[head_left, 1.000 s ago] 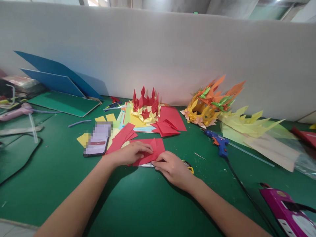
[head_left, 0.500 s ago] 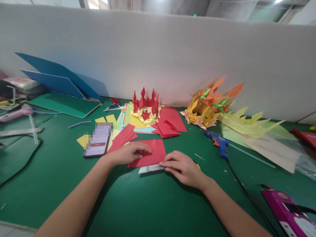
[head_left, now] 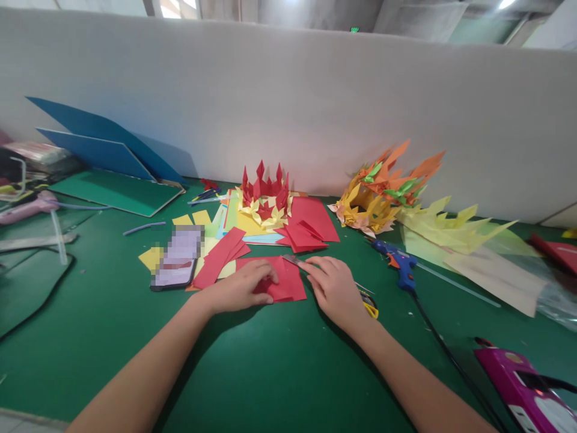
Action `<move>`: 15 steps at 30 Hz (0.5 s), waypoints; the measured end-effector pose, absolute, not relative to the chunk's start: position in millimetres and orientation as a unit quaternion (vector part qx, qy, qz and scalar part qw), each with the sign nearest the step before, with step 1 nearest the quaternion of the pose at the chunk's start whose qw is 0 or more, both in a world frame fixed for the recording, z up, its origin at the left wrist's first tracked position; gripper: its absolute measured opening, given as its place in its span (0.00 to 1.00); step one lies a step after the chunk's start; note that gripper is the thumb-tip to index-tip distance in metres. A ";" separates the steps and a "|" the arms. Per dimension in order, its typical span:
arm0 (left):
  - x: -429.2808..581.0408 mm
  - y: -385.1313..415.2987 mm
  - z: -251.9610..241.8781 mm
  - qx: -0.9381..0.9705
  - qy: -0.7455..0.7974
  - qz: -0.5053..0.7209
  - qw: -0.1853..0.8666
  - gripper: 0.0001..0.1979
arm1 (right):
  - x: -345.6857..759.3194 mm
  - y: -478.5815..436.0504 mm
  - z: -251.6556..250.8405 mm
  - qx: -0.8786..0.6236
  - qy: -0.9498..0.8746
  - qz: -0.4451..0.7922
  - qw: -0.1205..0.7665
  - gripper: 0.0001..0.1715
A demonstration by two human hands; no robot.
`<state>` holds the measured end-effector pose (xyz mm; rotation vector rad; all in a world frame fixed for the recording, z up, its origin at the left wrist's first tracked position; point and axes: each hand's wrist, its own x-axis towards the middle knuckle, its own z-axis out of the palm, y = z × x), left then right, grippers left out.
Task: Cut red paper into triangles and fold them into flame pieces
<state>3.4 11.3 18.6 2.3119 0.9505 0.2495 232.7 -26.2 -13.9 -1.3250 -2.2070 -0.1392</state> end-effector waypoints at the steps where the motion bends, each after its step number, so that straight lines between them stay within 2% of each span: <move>1: 3.9 10.6 18.3 0.871 0.358 0.099 0.320 0.10 | 227.7 -25.1 -11.8 -0.475 -0.834 -0.037 0.279 0.22; 5: 5.7 8.7 19.5 0.869 0.340 0.108 0.342 0.08 | 208.0 -15.8 -6.4 -0.437 -0.865 0.035 0.245 0.29; 10: -3.7 14.1 25.8 0.880 0.338 0.123 0.311 0.04 | 194.3 -6.6 -8.2 -0.423 -0.882 0.090 0.186 0.37; 15: -24.8 31.5 29.6 0.851 0.424 0.185 0.249 0.07 | 192.6 -8.4 -13.4 -0.431 -0.875 0.086 0.204 0.37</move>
